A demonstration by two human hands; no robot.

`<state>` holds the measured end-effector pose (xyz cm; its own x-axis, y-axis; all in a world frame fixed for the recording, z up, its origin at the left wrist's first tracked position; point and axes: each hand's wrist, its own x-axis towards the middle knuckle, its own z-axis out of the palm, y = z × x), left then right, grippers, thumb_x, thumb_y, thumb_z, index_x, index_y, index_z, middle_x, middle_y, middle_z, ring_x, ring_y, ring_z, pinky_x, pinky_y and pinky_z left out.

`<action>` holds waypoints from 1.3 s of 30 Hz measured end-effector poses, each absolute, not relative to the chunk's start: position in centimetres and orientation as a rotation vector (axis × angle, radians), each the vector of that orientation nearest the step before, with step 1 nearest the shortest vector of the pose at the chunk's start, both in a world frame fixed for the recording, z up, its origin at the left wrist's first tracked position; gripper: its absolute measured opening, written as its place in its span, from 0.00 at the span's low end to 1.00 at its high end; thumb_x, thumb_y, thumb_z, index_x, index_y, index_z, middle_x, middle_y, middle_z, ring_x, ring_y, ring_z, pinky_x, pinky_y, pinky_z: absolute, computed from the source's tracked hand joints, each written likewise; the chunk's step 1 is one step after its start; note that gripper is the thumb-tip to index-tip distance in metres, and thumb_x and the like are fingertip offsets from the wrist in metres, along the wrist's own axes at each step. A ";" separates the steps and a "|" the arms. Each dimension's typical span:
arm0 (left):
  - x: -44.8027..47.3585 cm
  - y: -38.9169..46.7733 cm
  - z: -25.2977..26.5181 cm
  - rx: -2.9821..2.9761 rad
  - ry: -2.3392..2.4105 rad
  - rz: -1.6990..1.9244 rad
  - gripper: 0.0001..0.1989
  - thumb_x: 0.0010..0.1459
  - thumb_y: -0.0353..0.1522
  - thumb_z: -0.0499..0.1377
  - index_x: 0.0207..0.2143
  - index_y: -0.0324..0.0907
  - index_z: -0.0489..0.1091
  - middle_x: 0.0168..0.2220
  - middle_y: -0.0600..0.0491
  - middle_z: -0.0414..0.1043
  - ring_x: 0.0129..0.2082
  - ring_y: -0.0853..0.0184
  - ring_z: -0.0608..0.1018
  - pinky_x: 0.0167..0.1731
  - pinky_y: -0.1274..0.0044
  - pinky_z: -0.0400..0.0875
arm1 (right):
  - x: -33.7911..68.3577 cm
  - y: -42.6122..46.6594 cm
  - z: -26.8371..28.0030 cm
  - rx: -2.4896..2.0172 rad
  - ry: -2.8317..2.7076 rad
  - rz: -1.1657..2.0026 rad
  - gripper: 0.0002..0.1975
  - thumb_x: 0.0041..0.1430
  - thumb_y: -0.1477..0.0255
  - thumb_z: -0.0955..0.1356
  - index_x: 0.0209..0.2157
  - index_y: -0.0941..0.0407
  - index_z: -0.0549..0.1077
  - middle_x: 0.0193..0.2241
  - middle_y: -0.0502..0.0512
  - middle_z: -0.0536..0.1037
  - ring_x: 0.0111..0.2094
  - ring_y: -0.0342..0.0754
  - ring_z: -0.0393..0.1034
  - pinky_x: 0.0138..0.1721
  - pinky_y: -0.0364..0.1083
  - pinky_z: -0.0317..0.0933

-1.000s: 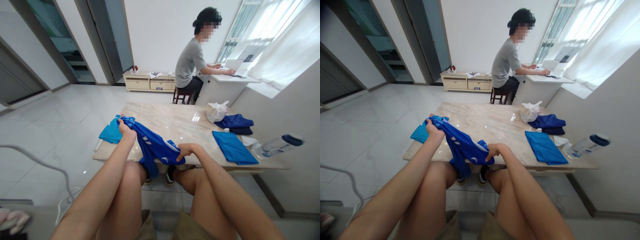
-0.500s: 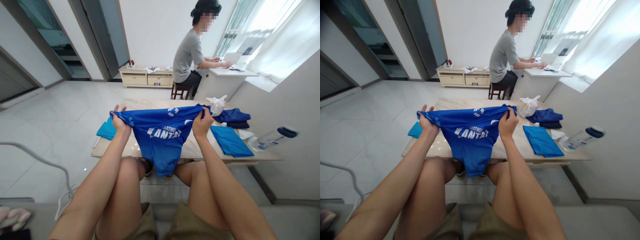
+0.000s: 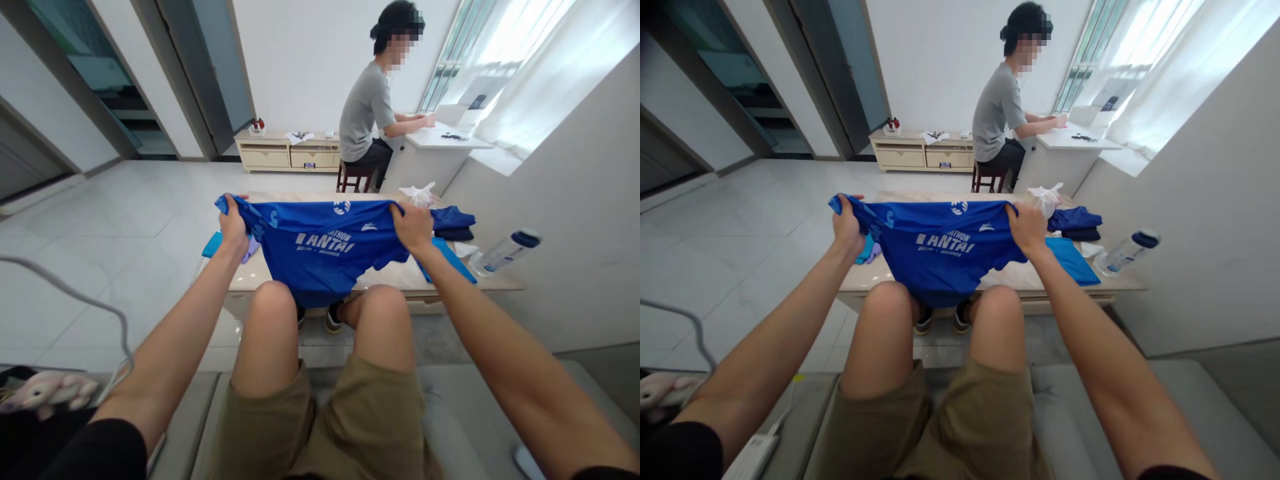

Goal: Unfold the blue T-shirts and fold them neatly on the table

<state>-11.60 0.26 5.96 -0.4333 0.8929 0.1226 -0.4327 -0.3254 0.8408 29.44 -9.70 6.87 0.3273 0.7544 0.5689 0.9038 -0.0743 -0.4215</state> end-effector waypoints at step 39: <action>-20.5 -18.6 6.3 0.663 1.173 1.269 0.09 0.61 0.33 0.75 0.41 0.40 0.82 0.34 0.50 0.87 0.27 0.63 0.86 0.29 0.75 0.85 | 29.2 -21.6 7.9 -1.500 -1.478 0.284 0.36 0.65 0.33 0.66 0.24 0.52 0.70 0.21 0.50 0.69 0.28 0.50 0.65 0.30 0.47 0.60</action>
